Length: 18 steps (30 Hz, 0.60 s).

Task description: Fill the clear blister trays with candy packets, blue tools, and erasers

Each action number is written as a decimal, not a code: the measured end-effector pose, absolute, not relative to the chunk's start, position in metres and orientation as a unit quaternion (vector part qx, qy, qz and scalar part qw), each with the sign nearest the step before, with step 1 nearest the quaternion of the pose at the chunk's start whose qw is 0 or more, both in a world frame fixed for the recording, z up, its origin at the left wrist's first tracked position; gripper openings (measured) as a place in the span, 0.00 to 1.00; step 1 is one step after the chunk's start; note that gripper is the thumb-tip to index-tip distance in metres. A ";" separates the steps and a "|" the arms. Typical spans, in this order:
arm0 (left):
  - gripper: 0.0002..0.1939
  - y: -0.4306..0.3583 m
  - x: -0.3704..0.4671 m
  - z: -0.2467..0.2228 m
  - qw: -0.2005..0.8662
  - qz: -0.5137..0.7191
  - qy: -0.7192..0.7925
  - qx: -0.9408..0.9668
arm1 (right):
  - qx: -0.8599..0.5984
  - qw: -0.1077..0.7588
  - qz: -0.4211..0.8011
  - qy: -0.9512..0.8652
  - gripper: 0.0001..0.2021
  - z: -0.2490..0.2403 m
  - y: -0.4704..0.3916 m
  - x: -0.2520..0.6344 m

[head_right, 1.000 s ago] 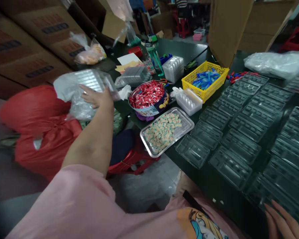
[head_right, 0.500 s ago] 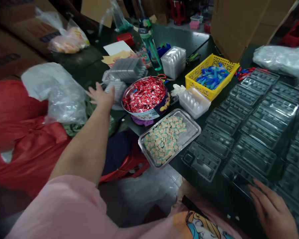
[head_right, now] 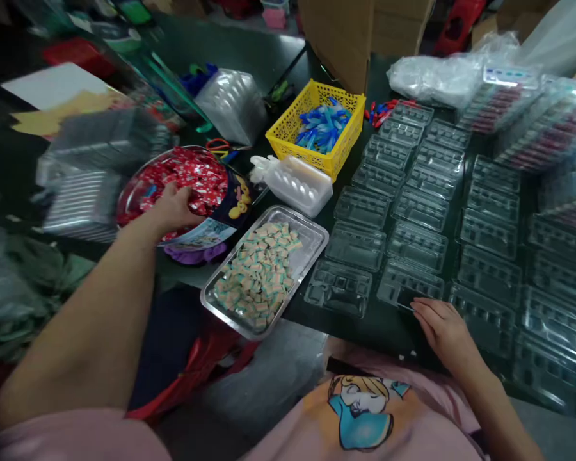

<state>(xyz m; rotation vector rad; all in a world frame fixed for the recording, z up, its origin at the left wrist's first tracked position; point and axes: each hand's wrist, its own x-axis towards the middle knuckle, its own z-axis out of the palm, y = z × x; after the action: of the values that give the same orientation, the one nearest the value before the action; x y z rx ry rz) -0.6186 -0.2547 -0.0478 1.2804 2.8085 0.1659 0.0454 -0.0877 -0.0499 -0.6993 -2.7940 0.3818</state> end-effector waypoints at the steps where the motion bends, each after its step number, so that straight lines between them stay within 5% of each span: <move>1: 0.51 -0.255 -0.612 -0.043 0.035 0.024 0.918 0.395 | -0.238 0.113 0.136 -0.955 0.10 -0.051 -0.087 0.047; 7: 0.43 -0.242 -0.592 -0.027 0.098 -0.046 0.931 0.350 | -0.196 0.124 0.134 -0.963 0.11 -0.067 -0.083 0.054; 18: 0.28 -0.238 -0.596 -0.017 -0.021 0.020 0.933 0.359 | -0.180 0.151 0.133 -0.963 0.14 -0.072 -0.082 0.044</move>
<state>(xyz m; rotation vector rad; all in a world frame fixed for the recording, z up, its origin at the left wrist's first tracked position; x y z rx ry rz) -0.5959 -0.2381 -0.0167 1.1450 2.9709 0.0628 0.0440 -0.0825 -0.0724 -0.5164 -2.7651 0.3815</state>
